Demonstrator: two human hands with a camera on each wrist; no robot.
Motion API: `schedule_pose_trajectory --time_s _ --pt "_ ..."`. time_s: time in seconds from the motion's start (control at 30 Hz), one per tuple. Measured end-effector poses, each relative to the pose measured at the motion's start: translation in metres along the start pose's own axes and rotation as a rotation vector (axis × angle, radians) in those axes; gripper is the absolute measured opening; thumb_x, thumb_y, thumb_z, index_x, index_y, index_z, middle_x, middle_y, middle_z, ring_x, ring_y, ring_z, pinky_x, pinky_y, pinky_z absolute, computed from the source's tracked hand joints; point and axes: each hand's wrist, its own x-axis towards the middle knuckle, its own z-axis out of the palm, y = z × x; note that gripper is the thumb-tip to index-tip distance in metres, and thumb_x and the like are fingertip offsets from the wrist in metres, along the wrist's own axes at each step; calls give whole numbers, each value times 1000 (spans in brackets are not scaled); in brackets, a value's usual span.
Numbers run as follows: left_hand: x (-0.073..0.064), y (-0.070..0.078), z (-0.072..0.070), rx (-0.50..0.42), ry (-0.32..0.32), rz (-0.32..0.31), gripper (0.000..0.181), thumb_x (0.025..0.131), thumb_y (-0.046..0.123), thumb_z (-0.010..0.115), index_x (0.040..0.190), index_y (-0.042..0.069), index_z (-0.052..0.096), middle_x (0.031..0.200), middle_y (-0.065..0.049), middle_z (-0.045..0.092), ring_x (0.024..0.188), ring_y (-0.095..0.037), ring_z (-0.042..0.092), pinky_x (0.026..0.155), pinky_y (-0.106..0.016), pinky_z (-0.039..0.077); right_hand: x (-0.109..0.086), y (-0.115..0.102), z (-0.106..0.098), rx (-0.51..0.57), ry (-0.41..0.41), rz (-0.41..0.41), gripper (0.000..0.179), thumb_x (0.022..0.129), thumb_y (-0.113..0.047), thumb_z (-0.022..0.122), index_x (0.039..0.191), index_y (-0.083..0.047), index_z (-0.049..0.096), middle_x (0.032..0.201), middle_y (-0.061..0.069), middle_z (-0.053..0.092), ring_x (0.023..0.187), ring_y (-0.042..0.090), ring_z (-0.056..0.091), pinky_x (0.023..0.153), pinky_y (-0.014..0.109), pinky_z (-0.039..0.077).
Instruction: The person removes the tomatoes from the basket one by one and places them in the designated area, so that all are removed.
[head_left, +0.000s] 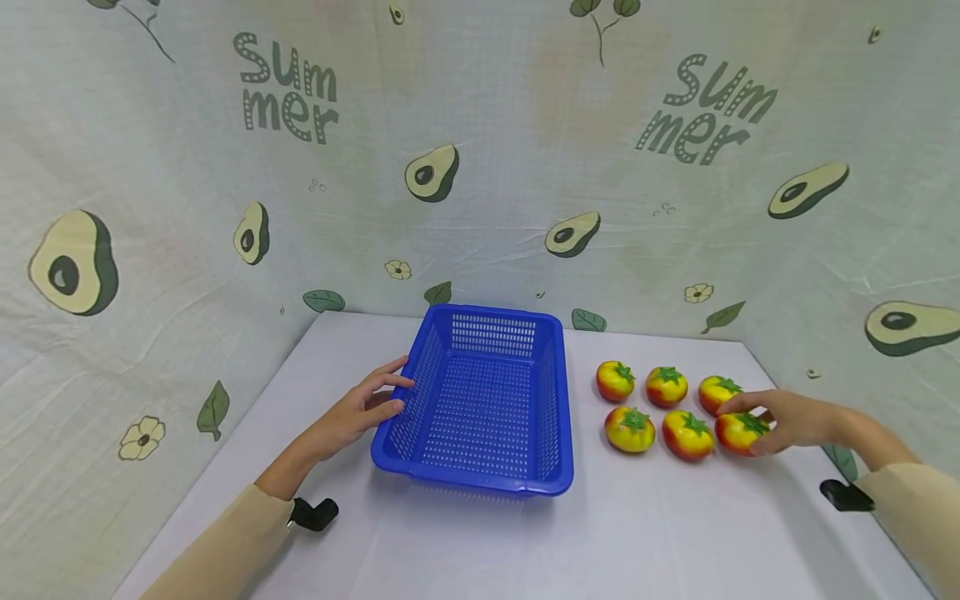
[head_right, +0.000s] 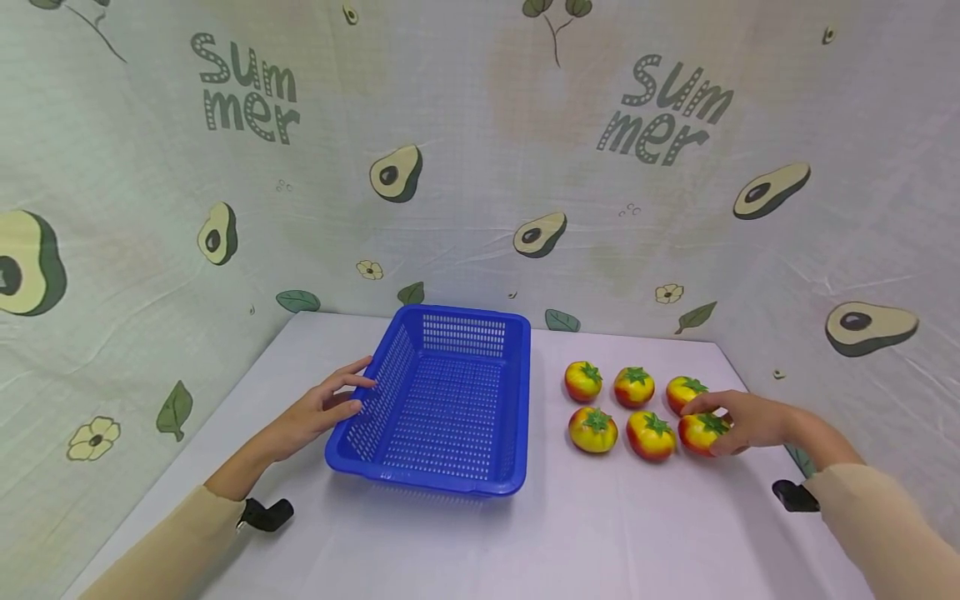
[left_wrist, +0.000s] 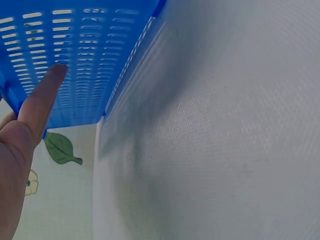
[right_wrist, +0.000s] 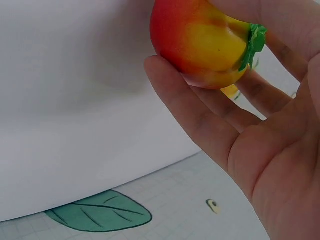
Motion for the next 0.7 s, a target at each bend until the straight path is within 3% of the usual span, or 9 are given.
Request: schedule_pose_trajectory --time_s 0.33,0.7 --pt "1 1 0 -1 -2 -5 42 110 22 60 149 10 54 179 -8 11 152 -53 35 116 -64 43 0 7 9 78 -19 10 60 89 -10 83 142 3 57 149 42 44 123 66 48 88 57 62" --pt "1 0 0 29 -3 -13 42 110 24 60 149 12 54 179 -8 12 149 -52 40 115 -63 45 1 7 14 32 4 20 61 88 -12 84 142 1 59 149 41 45 125 66 48 92 61 60"
